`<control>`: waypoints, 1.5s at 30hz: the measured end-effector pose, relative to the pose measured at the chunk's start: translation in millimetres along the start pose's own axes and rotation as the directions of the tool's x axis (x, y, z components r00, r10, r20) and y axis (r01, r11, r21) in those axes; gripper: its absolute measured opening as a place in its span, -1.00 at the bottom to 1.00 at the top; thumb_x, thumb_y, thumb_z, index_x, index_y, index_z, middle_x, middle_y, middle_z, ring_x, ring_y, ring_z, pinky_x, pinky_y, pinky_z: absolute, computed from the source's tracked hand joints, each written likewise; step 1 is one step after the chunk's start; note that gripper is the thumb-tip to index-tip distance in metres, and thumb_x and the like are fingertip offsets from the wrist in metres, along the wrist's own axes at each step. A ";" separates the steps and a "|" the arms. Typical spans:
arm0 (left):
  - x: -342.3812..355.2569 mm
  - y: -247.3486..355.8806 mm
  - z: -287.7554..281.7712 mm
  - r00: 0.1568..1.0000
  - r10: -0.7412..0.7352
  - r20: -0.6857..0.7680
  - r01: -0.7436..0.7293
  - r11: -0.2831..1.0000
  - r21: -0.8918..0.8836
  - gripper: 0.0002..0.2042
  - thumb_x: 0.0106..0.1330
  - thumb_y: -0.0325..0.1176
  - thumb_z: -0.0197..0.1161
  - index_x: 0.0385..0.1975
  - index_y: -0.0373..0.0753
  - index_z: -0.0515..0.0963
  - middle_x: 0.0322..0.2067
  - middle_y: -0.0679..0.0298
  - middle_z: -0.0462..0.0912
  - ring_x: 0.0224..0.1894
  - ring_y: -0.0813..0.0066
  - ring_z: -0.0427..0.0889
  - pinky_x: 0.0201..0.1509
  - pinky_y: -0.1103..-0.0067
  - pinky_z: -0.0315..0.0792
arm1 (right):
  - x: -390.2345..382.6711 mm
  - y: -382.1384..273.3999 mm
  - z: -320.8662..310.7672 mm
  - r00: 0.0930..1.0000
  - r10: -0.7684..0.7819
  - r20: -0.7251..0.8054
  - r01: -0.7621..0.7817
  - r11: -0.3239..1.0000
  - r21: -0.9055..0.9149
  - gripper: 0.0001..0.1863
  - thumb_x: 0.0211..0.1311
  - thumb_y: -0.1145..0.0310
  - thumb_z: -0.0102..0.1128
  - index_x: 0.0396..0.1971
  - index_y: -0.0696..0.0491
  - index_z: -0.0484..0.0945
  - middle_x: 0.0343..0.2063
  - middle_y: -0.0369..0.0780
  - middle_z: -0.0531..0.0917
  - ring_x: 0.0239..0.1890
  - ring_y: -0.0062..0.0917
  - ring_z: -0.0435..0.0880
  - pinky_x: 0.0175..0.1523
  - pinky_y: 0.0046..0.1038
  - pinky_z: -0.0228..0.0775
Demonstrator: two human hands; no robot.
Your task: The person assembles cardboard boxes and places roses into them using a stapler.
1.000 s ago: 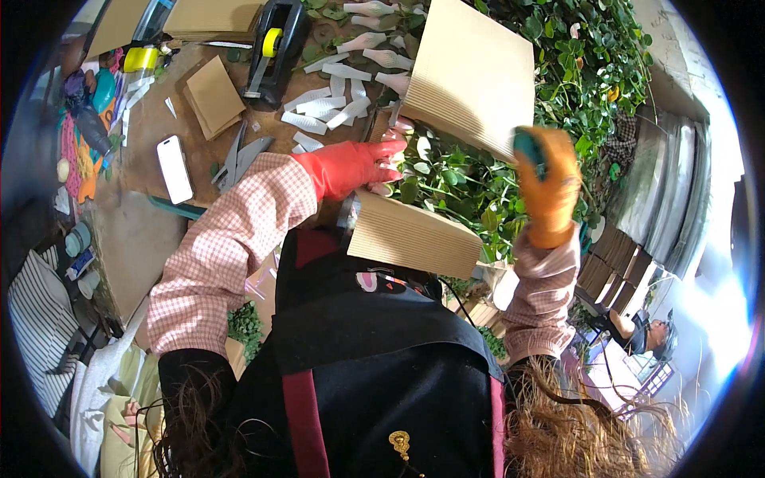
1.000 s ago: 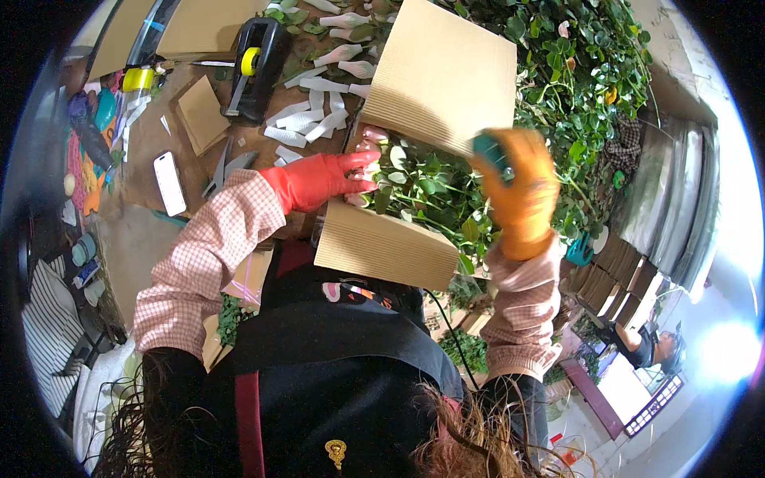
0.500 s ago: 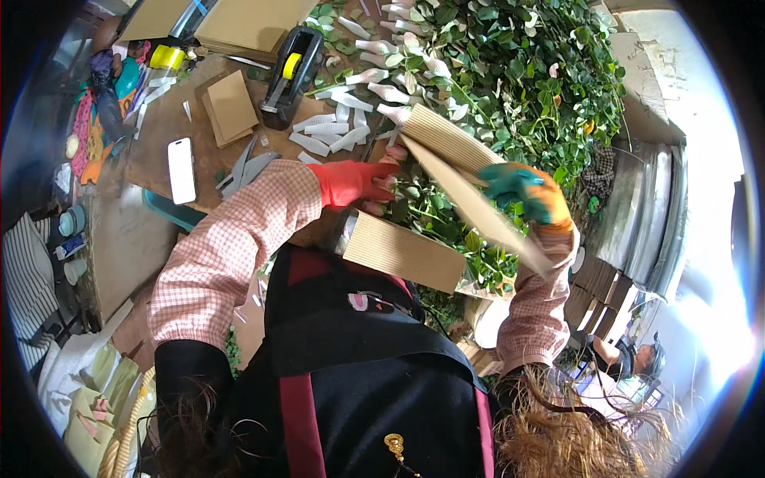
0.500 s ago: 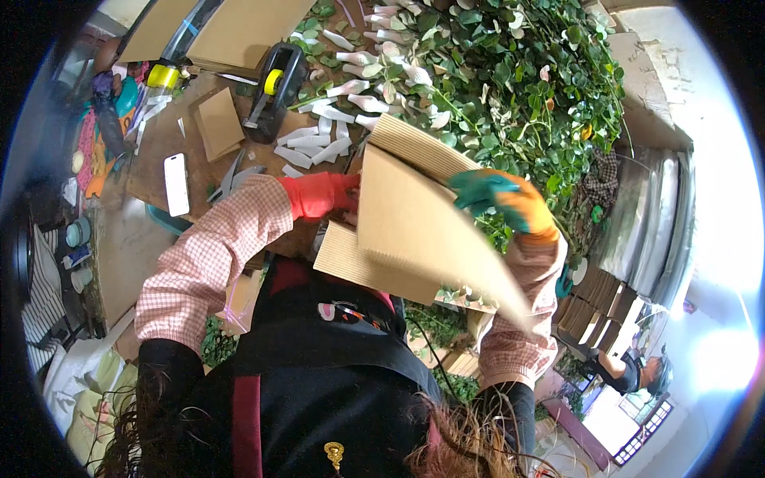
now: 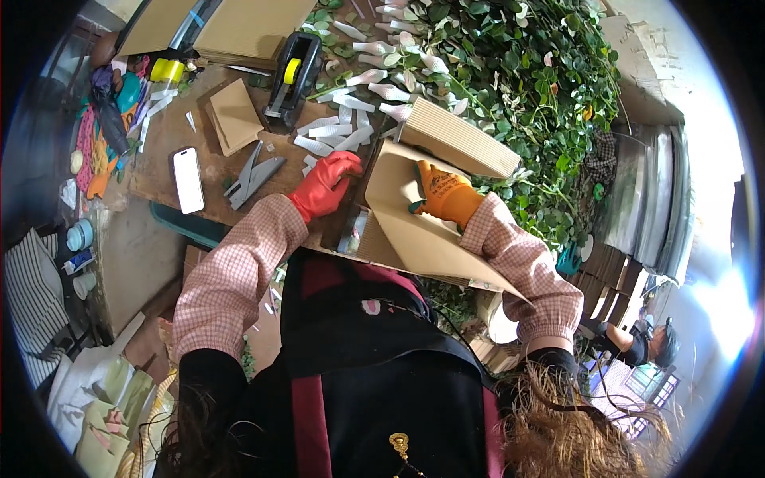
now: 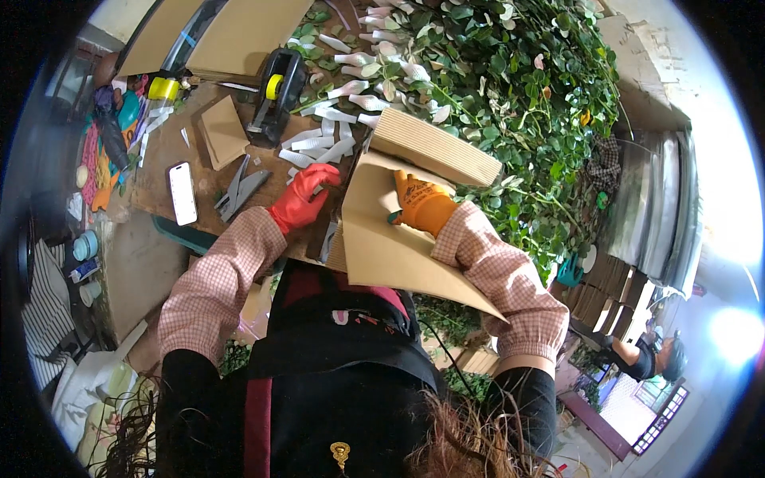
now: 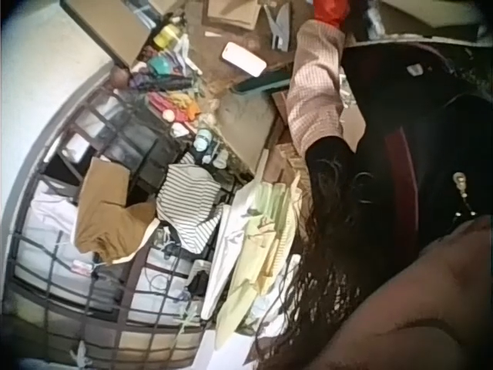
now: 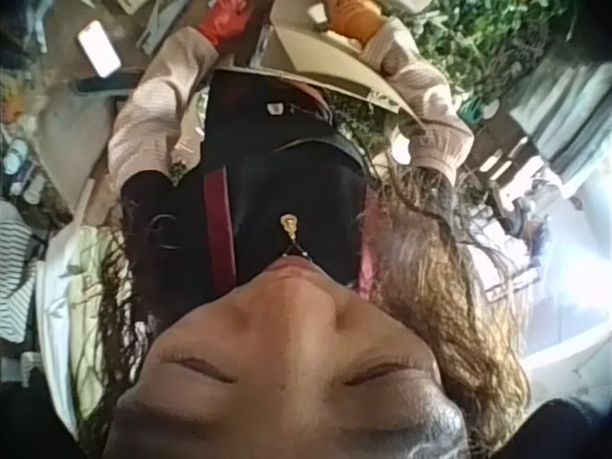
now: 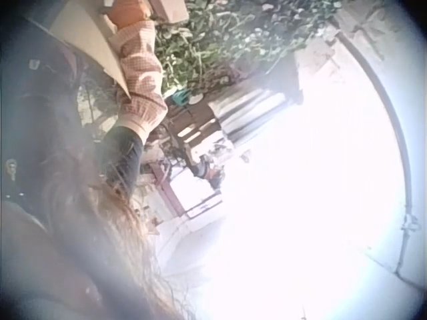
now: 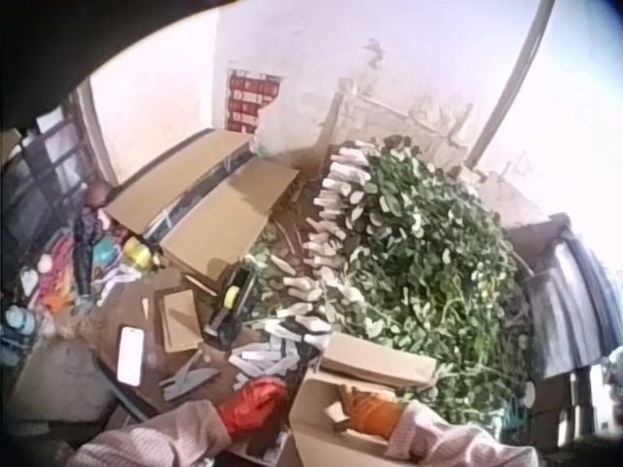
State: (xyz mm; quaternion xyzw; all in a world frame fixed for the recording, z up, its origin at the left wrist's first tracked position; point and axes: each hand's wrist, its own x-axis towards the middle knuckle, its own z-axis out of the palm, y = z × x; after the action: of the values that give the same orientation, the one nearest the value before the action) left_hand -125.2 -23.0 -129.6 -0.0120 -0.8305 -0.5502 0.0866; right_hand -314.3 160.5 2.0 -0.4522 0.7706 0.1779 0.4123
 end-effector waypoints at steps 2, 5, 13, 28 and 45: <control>6.0 6.8 -1.2 0.958 0.287 0.009 -0.285 0.947 0.150 -0.47 0.09 -0.59 0.08 0.13 -0.09 0.52 0.26 0.16 0.45 0.32 0.16 0.40 0.40 0.26 0.26 | 3.1 -4.0 8.8 0.997 0.009 -0.083 -0.014 0.998 -0.060 -0.06 0.05 -0.11 0.42 0.24 0.15 0.15 0.05 0.08 0.55 0.08 -0.05 0.59 0.11 -0.18 0.44; 27.0 42.5 -7.7 0.857 0.261 0.444 -0.403 0.877 0.263 -0.35 0.06 -0.54 0.11 0.26 0.05 0.42 0.33 0.36 0.38 0.44 0.28 0.22 0.52 0.19 0.02 | 2.1 -0.1 10.5 0.997 -0.003 -0.078 -0.004 0.996 -0.090 -0.04 0.04 -0.13 0.42 0.26 0.15 0.16 0.01 0.04 0.58 0.01 -0.06 0.63 0.04 -0.19 0.49; 29.8 31.9 -6.2 0.744 0.256 0.617 -0.436 0.886 0.159 -0.29 0.04 -0.65 0.15 0.28 0.08 0.39 0.33 0.45 0.39 0.46 0.28 0.20 0.55 0.13 -0.08 | -56.5 35.1 -8.8 0.859 -0.509 -0.051 0.410 0.625 0.664 -0.57 0.11 0.09 0.39 -0.17 0.09 0.57 -0.34 -0.14 0.65 -0.25 -0.42 0.62 -0.09 -0.39 0.45; 45.8 39.0 -22.4 0.615 0.308 0.726 -0.488 0.872 0.043 0.04 -0.37 0.03 0.63 0.29 -0.06 0.34 0.40 0.22 0.26 0.51 0.08 0.02 0.52 0.01 -0.13 | -56.5 -38.2 -17.0 0.947 -0.317 0.055 0.318 0.948 -0.024 -0.56 0.13 0.03 0.16 -0.06 -0.02 0.50 -0.22 -0.09 0.66 -0.14 -0.10 0.65 -0.06 -0.11 0.44; 27.5 47.8 -9.9 0.830 -0.558 -0.013 0.326 0.504 -0.800 -0.64 0.15 -0.36 0.34 -0.01 -0.14 0.58 0.04 0.19 0.62 0.25 0.16 0.47 0.40 0.22 0.21 | 172.2 -283.7 -91.8 0.692 -0.453 -0.562 0.173 0.860 -0.480 -0.17 0.16 -0.19 0.19 0.28 0.08 0.28 -0.10 -0.09 0.58 0.02 -0.32 0.55 0.00 -0.27 0.41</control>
State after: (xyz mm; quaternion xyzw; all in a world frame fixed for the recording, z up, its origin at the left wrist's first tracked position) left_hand -145.5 -15.3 -77.9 0.2421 -0.4684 -0.8488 0.0400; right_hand -161.7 -143.3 -52.4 -0.6852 0.7226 0.0823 0.0403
